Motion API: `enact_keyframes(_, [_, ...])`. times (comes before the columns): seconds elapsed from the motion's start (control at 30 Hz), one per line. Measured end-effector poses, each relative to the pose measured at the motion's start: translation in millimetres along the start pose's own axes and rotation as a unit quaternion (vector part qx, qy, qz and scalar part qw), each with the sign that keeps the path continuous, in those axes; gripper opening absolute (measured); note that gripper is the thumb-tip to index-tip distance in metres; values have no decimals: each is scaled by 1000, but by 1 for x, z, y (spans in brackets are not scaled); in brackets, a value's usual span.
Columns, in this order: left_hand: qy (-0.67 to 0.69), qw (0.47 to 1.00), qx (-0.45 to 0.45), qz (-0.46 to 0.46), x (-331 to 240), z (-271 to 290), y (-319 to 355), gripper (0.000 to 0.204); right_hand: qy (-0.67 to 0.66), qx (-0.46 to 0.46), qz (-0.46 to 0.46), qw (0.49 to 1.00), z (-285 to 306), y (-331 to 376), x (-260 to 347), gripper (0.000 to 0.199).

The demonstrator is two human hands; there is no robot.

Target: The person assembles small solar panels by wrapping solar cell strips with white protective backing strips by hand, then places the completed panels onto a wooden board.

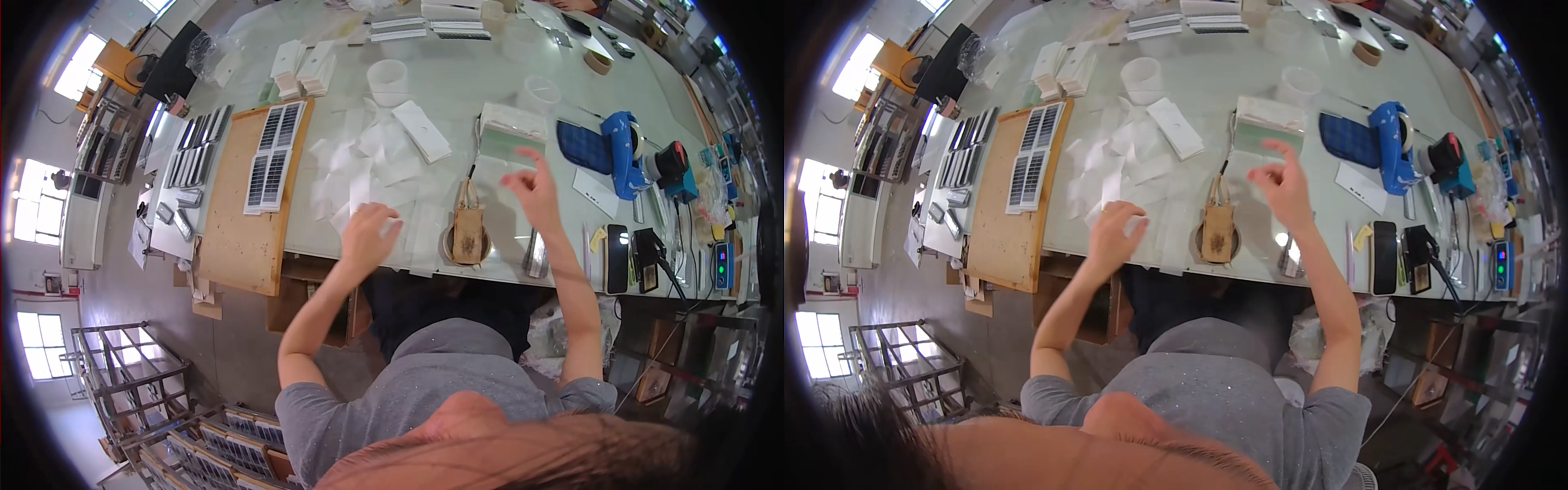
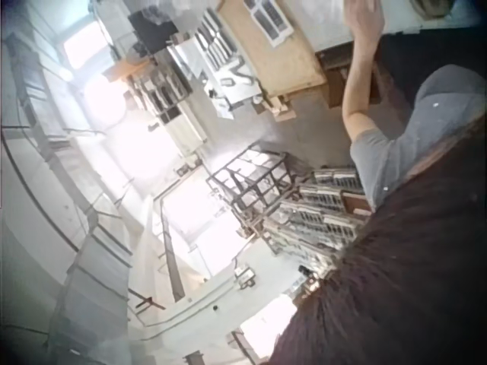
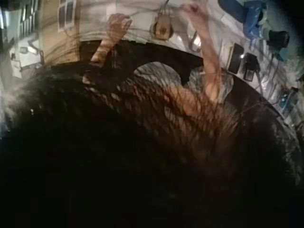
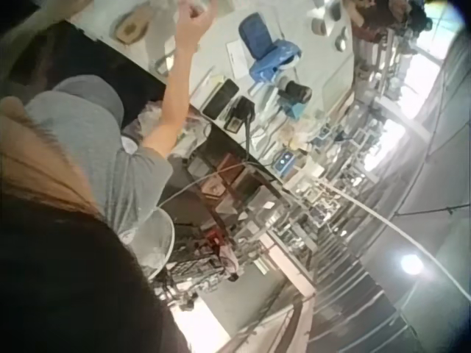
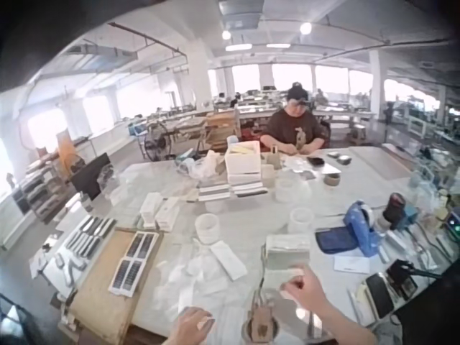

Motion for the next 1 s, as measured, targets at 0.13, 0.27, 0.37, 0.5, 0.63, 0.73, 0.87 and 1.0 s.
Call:
enact_keyframes(0.13, [-41, 996, -75, 5, -15, -43, -15, 30, 1, 112, -99, 989, -18, 25, -34, 37])
enact_keyframes(0.27, [-64, 993, -88, 47, -14, -59, -34, 29, 47, 117, -92, 988, -28, 30, -37, 35])
enact_keyframes(0.37, [-174, 983, -56, 28, -4, -48, -33, 31, 184, 68, -8, 981, -31, 29, -36, 36])
enact_keyframes(0.5, [-97, 994, -50, 30, 5, -13, -14, 43, 223, 35, 35, 974, -28, 36, -28, 44])
enact_keyframes(0.63, [-100, 987, -97, 75, 12, -7, 2, 47, 266, 5, 67, 962, -29, 40, -26, 51])
enact_keyframes(0.73, [-122, 986, -103, 55, 10, -10, 2, 47, 363, 41, 69, 928, -36, 45, -27, 60])
enact_keyframes(0.87, [-149, 984, -92, 16, -3, -18, -12, 48, 379, 46, 99, 919, -39, 47, -22, 65])
enact_keyframes(1.0, [-119, 966, -178, 145, 18, -9, -22, 45, 368, 42, 79, 925, -32, 52, -12, 64])
Point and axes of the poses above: each hand's wrist, its own y-axis away from the middle knuckle, its own z-axis out of the back of the hand, x = y × z, the point moved 2 cm from there along -y, towards the middle knuckle, and after that the axes turned 4 degrees about y, right-handed, at the moved point
